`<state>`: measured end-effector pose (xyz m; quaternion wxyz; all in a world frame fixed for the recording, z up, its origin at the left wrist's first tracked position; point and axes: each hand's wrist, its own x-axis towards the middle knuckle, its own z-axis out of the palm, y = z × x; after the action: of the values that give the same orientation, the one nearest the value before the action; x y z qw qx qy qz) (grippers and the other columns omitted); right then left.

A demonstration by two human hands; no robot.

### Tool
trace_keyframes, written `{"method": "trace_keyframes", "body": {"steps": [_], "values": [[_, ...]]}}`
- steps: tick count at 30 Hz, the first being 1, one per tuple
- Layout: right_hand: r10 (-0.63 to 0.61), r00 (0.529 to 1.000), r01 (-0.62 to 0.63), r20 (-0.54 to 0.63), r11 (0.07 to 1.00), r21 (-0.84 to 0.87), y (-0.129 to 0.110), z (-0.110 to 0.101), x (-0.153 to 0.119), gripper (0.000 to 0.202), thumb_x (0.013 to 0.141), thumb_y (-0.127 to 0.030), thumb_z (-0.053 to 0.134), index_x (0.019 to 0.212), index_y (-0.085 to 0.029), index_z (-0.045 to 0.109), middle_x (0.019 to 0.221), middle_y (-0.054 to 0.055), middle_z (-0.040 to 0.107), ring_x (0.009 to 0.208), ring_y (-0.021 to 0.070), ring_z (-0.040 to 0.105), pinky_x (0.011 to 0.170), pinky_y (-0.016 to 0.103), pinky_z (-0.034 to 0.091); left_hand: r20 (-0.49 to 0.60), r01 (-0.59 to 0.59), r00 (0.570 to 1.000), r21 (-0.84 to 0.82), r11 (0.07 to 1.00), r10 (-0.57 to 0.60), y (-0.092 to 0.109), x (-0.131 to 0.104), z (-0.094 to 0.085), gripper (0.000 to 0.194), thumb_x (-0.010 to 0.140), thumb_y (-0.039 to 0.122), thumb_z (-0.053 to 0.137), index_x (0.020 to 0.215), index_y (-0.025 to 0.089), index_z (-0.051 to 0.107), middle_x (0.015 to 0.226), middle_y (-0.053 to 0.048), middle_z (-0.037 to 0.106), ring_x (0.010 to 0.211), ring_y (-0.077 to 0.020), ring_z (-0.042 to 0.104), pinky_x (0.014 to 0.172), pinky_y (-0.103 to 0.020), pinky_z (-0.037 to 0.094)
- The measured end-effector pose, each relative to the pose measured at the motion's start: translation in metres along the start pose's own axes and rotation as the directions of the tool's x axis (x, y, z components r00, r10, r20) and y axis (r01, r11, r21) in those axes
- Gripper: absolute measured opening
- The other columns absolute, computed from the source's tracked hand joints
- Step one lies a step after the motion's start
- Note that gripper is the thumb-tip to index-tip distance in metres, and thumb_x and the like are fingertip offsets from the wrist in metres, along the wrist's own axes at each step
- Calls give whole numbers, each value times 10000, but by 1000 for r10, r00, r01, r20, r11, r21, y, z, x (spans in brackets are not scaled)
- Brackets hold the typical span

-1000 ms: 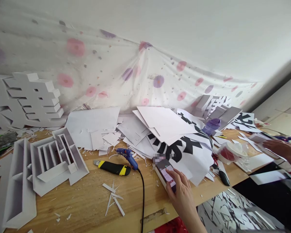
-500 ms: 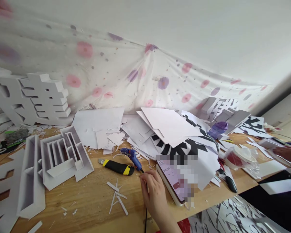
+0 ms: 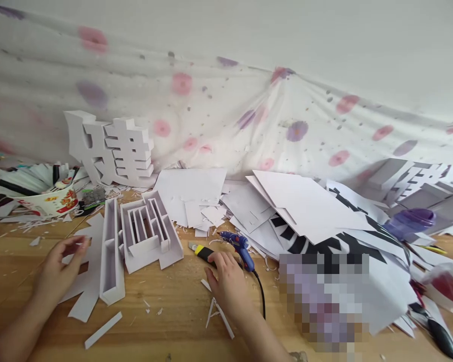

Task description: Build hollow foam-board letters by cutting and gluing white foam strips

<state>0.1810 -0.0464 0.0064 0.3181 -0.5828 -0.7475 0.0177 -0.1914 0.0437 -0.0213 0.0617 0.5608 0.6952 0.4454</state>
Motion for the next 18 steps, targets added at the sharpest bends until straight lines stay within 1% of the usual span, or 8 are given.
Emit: {"method": "trace_keyframes", "body": {"steps": [3, 6, 8, 10, 12, 13, 16, 18], "values": [[-14, 999, 15, 48, 1000, -22, -9, 9, 11, 109, 794, -137, 537, 881, -200, 517, 865, 47, 625, 826, 214, 587, 708, 333, 475, 97, -39, 994, -65, 997, 45, 4, -3, 2, 429, 745, 532, 494, 1024, 213, 553, 1043, -82, 627, 909, -227, 596, 541, -252, 477], [-46, 995, 47, 87, 999, -17, -22, 17, 26, 120, 803, -132, 528, 907, -192, 519, 900, 56, 617, 853, 215, 573, 738, 334, 466, 135, -93, 986, -40, 995, 98, 4, -4, 4, 488, 740, 554, 480, 1075, 206, 545, 1062, -110, 605, 966, -257, 575, 657, -309, 502], [-33, 993, 38, 110, 998, -41, -27, 21, 42, 140, 806, -132, 521, 936, -184, 523, 931, 67, 611, 888, 219, 562, 765, 335, 456, 163, -119, 979, -24, 993, 121, 1, -4, 6, 495, 747, 566, 458, 1081, 212, 547, 1065, -112, 606, 983, -267, 574, 718, -343, 504], [47, 991, -33, 129, 994, -106, -28, 26, 64, 183, 805, -139, 519, 984, -178, 524, 972, 79, 603, 925, 225, 556, 794, 340, 444, 177, -122, 976, -24, 992, 124, -3, -4, 9, 486, 766, 568, 418, 1077, 218, 549, 1080, -109, 610, 987, -268, 579, 776, -372, 498], [160, 977, -133, 140, 974, -185, -24, 35, 90, 246, 806, -153, 520, 1050, -180, 513, 1046, 92, 589, 973, 228, 548, 834, 346, 425, 175, -110, 978, -32, 993, 114, -8, -3, 11, 475, 786, 561, 382, 1071, 221, 553, 1084, -102, 619, 976, -260, 591, 828, -392, 488], [183, 974, -153, 132, 966, -206, -20, 40, 102, 271, 809, -170, 524, 1079, -172, 506, 1071, 108, 581, 1004, 242, 537, 844, 355, 418, 174, -103, 979, -39, 994, 108, -10, -3, 12, 471, 792, 557, 373, 1068, 222, 557, 1081, -98, 625, 965, -254, 599, 844, -394, 484], [229, 968, -197, 106, 948, -249, -8, 59, 132, 411, 782, -255, 592, 1156, -137, 467, 1107, 165, 552, 1037, 293, 516, 835, 393, 412, 186, -88, 978, -68, 994, 100, -15, -3, 14, 462, 788, 554, 381, 1050, 224, 569, 1063, -90, 645, 908, -239, 627, 805, -375, 508], [251, 963, -216, 102, 938, -270, -1, 71, 143, 497, 744, -277, 644, 1181, -139, 450, 1101, 175, 551, 1041, 309, 510, 825, 405, 410, 182, -96, 977, -85, 992, 110, -16, -4, 14, 444, 778, 546, 401, 1021, 223, 583, 1035, -87, 658, 863, -234, 640, 756, -360, 524]]}}
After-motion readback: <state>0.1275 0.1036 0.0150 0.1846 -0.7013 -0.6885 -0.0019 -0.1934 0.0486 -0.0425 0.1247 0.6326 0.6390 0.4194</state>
